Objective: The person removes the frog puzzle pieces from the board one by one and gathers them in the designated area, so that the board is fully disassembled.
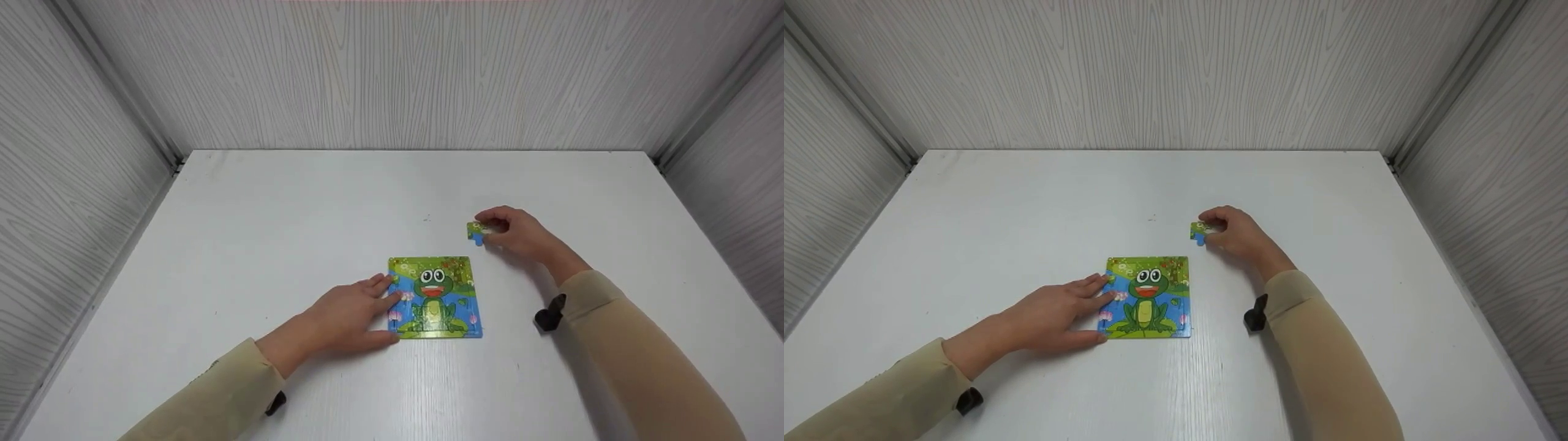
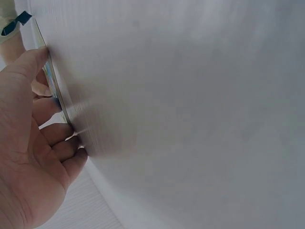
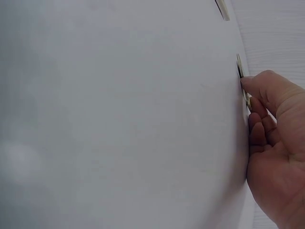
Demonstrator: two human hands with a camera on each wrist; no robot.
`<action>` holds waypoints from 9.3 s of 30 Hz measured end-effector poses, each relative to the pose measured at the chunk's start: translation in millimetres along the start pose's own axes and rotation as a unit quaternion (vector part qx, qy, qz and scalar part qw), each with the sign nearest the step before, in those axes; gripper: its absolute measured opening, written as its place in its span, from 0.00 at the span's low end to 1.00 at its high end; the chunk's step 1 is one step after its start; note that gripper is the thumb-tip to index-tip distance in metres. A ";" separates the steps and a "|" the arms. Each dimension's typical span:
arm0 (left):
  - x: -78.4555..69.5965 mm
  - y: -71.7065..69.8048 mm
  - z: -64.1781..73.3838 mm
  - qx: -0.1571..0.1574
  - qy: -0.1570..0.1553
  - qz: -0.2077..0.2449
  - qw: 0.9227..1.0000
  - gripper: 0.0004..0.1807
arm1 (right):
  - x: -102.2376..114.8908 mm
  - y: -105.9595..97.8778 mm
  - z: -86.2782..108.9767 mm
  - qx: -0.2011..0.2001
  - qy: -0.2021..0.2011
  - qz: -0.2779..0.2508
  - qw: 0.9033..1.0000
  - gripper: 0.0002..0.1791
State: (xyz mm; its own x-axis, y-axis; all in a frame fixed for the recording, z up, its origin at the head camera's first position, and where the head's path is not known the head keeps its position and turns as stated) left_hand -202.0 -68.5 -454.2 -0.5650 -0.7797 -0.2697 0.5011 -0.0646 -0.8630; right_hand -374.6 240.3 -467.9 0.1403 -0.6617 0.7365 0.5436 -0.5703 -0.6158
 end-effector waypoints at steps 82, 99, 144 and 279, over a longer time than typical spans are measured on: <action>0.1 0.5 -0.6 0.001 -0.010 0.003 1.000 0.45 | 78.8 82.0 3.1 0.142 -0.089 -0.002 0.986 0.22; 0.1 0.1 -0.8 0.006 -0.009 -0.001 1.000 0.44 | 77.8 89.8 4.8 0.150 -0.112 -0.003 0.982 0.22; 1.3 0.5 -0.3 0.002 -0.009 -0.007 1.000 0.44 | 86.7 95.6 5.6 0.184 -0.106 0.058 0.975 0.20; -31.8 -4.5 -17.2 -0.014 -0.013 -0.050 0.999 0.42 | 74.4 30.2 42.7 -0.008 -0.139 0.132 0.982 0.29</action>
State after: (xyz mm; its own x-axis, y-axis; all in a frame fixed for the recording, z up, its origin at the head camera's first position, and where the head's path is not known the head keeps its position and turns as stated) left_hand -197.6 -32.7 -449.1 -0.5941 -0.7860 -0.1711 0.4249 -0.1260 -0.8964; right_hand -312.4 194.6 -419.8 0.4952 -0.6304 0.5978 0.4460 -0.4060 -0.7977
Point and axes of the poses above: each hand's wrist, its own z-axis away from the middle knuckle, its own y-axis out of the palm, x = y × z, the point moved 6 cm from there along -z, towards the middle knuckle, and after that the axes turned 12 degrees about x, right-handed, at the moved point
